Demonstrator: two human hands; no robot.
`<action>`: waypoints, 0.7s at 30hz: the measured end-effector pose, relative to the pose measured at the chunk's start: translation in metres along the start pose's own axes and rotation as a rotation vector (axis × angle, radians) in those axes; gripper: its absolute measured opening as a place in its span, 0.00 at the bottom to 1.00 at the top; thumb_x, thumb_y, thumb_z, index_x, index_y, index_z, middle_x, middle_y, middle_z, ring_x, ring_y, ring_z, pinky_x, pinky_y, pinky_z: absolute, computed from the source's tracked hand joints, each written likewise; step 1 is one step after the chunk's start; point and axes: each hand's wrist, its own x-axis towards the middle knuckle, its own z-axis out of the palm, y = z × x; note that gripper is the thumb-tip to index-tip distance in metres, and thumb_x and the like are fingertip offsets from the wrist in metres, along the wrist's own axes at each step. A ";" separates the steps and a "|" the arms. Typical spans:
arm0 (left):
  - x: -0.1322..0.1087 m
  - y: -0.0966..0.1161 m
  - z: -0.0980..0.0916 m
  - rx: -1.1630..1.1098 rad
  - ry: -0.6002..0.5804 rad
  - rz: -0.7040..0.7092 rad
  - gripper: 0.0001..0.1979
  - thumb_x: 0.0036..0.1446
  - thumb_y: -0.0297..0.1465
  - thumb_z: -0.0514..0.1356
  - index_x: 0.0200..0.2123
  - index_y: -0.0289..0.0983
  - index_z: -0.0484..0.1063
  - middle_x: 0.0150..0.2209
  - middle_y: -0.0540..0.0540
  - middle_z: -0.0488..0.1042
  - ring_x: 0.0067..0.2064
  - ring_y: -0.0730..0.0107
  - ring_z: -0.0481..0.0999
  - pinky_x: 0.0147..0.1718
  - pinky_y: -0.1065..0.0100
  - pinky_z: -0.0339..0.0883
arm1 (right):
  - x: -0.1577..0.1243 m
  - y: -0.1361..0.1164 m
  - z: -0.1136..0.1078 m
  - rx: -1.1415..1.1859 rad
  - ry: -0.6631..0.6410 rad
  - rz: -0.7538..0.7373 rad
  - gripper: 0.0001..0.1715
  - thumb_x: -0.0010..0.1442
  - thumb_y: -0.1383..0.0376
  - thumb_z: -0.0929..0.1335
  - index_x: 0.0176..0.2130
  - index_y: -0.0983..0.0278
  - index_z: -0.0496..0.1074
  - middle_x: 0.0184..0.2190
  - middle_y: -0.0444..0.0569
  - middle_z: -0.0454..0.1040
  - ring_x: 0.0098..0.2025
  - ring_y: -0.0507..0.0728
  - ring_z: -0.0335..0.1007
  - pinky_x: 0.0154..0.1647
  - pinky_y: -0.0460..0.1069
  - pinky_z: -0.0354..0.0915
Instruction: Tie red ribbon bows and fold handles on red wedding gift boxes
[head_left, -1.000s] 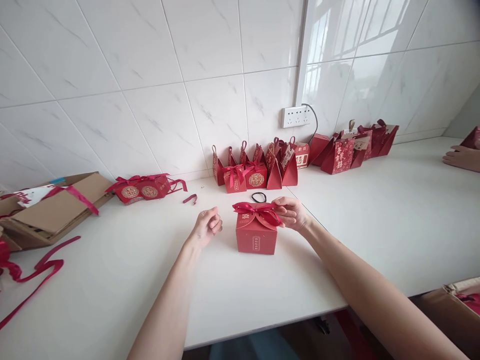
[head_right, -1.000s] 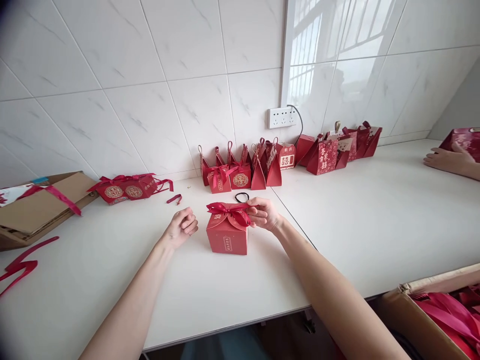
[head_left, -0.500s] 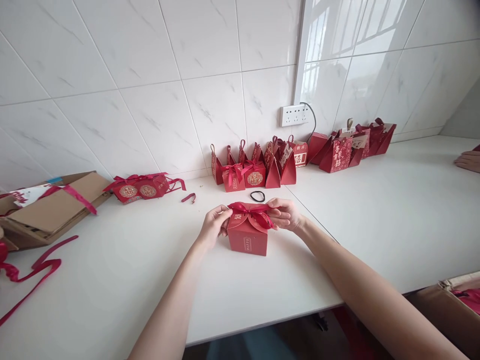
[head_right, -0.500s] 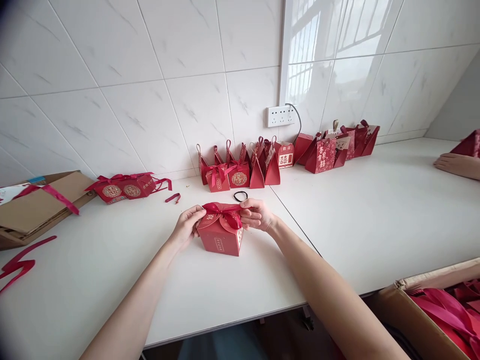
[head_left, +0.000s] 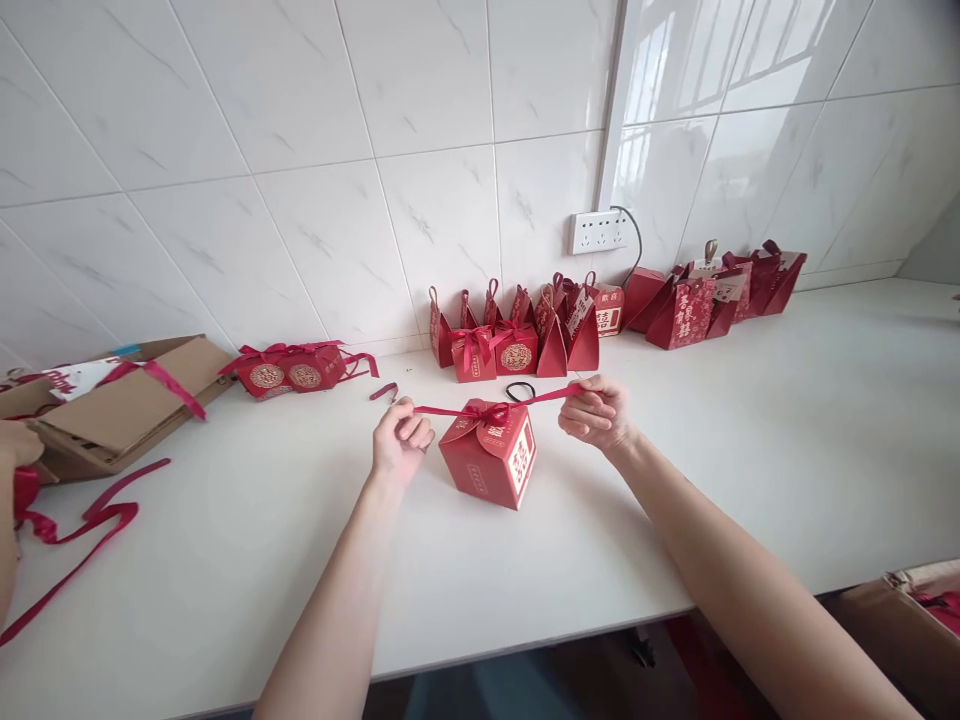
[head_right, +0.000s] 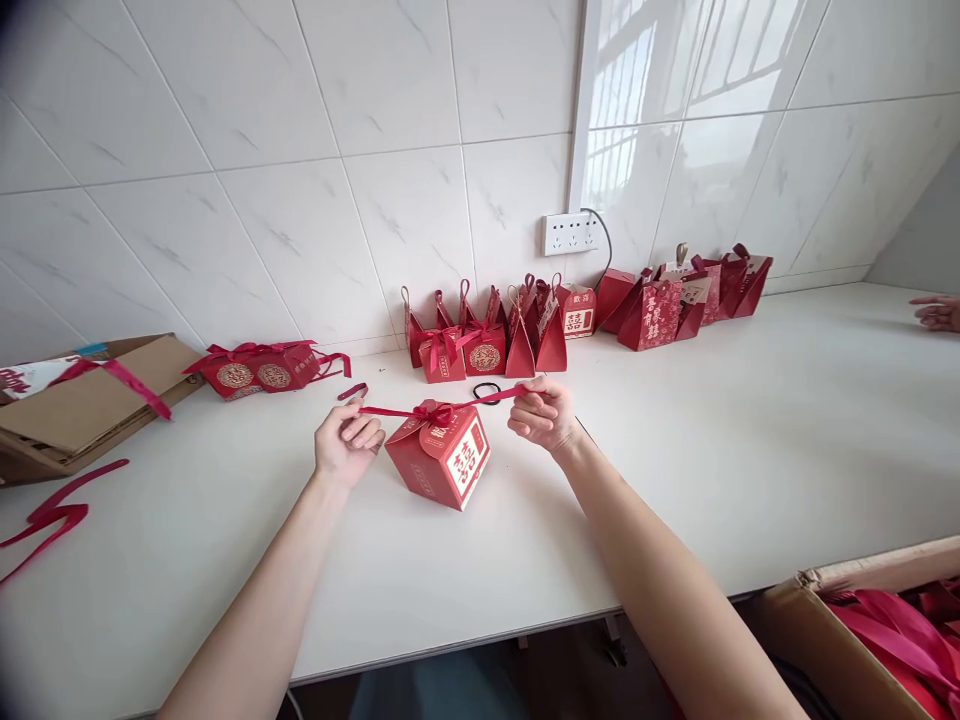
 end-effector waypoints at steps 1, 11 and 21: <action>0.001 0.001 -0.001 -0.042 0.032 0.016 0.14 0.36 0.26 0.60 0.18 0.37 0.53 0.09 0.62 0.48 0.12 0.84 0.49 0.12 0.78 0.47 | -0.001 -0.003 0.001 0.014 -0.004 -0.032 0.26 0.54 0.70 0.63 0.10 0.64 0.49 0.04 0.32 0.39 0.08 0.44 0.33 0.18 0.41 0.59; 0.015 0.009 -0.027 -0.337 0.300 0.162 0.13 0.37 0.25 0.57 0.20 0.38 0.51 0.11 0.62 0.50 0.12 0.86 0.51 0.13 0.79 0.48 | -0.011 -0.020 0.000 0.144 0.022 -0.284 0.24 0.52 0.71 0.64 0.12 0.63 0.50 0.05 0.31 0.48 0.08 0.42 0.40 0.18 0.37 0.61; 0.022 0.015 -0.049 -0.422 0.459 0.191 0.13 0.38 0.25 0.53 0.19 0.37 0.45 0.12 0.61 0.49 0.11 0.87 0.52 0.13 0.80 0.46 | -0.019 -0.031 -0.019 0.191 0.120 -0.418 0.21 0.48 0.74 0.65 0.14 0.63 0.50 0.05 0.30 0.51 0.08 0.42 0.51 0.19 0.37 0.64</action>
